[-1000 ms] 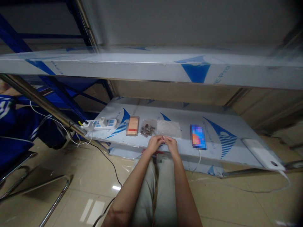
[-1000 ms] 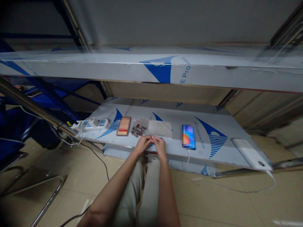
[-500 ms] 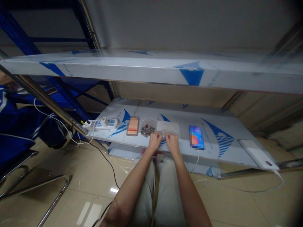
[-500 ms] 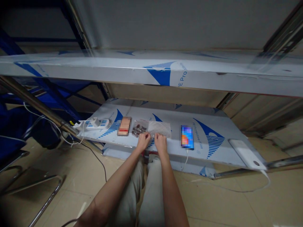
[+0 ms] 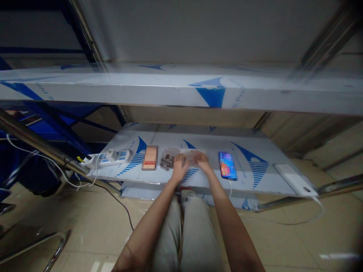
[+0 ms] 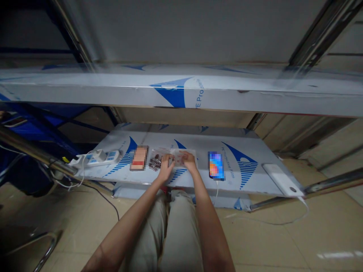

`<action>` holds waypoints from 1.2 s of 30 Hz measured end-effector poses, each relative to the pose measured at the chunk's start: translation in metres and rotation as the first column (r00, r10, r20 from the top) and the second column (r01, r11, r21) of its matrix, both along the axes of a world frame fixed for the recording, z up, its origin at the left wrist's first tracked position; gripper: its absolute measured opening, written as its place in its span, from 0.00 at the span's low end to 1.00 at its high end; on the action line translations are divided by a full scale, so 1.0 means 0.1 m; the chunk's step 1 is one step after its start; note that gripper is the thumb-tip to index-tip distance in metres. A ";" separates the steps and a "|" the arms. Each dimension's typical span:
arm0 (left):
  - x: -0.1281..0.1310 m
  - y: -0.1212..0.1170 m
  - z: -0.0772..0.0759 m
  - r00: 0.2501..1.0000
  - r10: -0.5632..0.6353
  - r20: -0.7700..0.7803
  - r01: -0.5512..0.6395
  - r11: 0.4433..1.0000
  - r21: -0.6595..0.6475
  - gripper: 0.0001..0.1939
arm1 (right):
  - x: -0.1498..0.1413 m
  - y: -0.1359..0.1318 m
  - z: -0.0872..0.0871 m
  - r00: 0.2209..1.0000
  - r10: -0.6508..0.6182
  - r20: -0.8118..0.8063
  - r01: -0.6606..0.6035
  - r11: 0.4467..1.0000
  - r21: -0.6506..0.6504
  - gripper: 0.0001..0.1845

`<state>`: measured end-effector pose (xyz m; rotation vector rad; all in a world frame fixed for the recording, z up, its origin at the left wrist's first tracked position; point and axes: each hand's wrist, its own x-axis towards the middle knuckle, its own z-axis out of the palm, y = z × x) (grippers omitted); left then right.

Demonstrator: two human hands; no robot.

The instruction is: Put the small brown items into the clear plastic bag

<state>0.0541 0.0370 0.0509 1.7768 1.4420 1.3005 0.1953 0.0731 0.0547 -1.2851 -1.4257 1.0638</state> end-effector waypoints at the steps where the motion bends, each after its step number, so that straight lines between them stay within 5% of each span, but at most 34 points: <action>1: 0.01 0.07 -0.03 0.990 0.054 0.130 -0.050 0.998 -0.028 0.12 | 0.01 0.05 0.02 0.999 0.001 -0.051 -0.002 1.000 -0.028 0.22; 3: 0.03 0.24 -0.08 0.922 0.075 0.380 -0.020 0.989 -0.148 0.16 | 0.03 0.14 0.07 0.984 0.048 -0.171 -0.059 0.997 -0.057 0.24; 5: 0.05 0.41 -0.12 0.834 -0.026 0.551 0.182 0.956 -0.231 0.18 | 0.05 0.21 0.10 0.961 0.106 -0.256 -0.120 0.992 -0.041 0.24; 8: 0.03 0.64 -0.14 0.785 -0.093 0.612 0.299 0.922 -0.244 0.18 | 0.10 0.26 0.09 0.955 0.098 -0.278 -0.113 0.993 -0.039 0.24; 12: -0.03 0.84 -0.14 0.820 -0.096 0.565 0.261 0.940 -0.219 0.13 | 0.19 0.30 -0.06 0.974 -0.003 -0.226 -0.006 0.999 -0.037 0.21; 17: -0.02 1.01 -0.17 0.893 -0.168 0.418 0.265 0.946 -0.186 0.08 | 0.26 0.33 -0.33 0.981 -0.186 0.058 0.181 0.980 0.083 0.16; 20: 0.03 1.09 -0.18 0.942 -0.206 0.266 0.257 0.951 -0.172 0.10 | 0.33 0.33 -0.46 0.957 -0.259 0.132 0.245 0.963 0.113 0.12; 23: 0.08 1.12 -0.16 0.922 -0.261 0.287 0.314 0.936 -0.159 0.15 | 0.39 0.33 -0.55 0.932 -0.301 0.204 0.275 0.950 0.144 0.10; 28: 0.11 1.08 -0.15 0.884 -0.324 0.338 0.385 0.913 -0.132 0.17 | 0.45 0.32 -0.60 0.933 -0.286 0.217 0.264 0.956 0.129 0.09; 36: 0.14 0.96 -0.37 0.969 -0.234 0.075 0.245 0.945 -0.218 0.08 | 0.43 0.31 -0.57 0.926 -0.306 0.221 0.284 0.950 0.126 0.09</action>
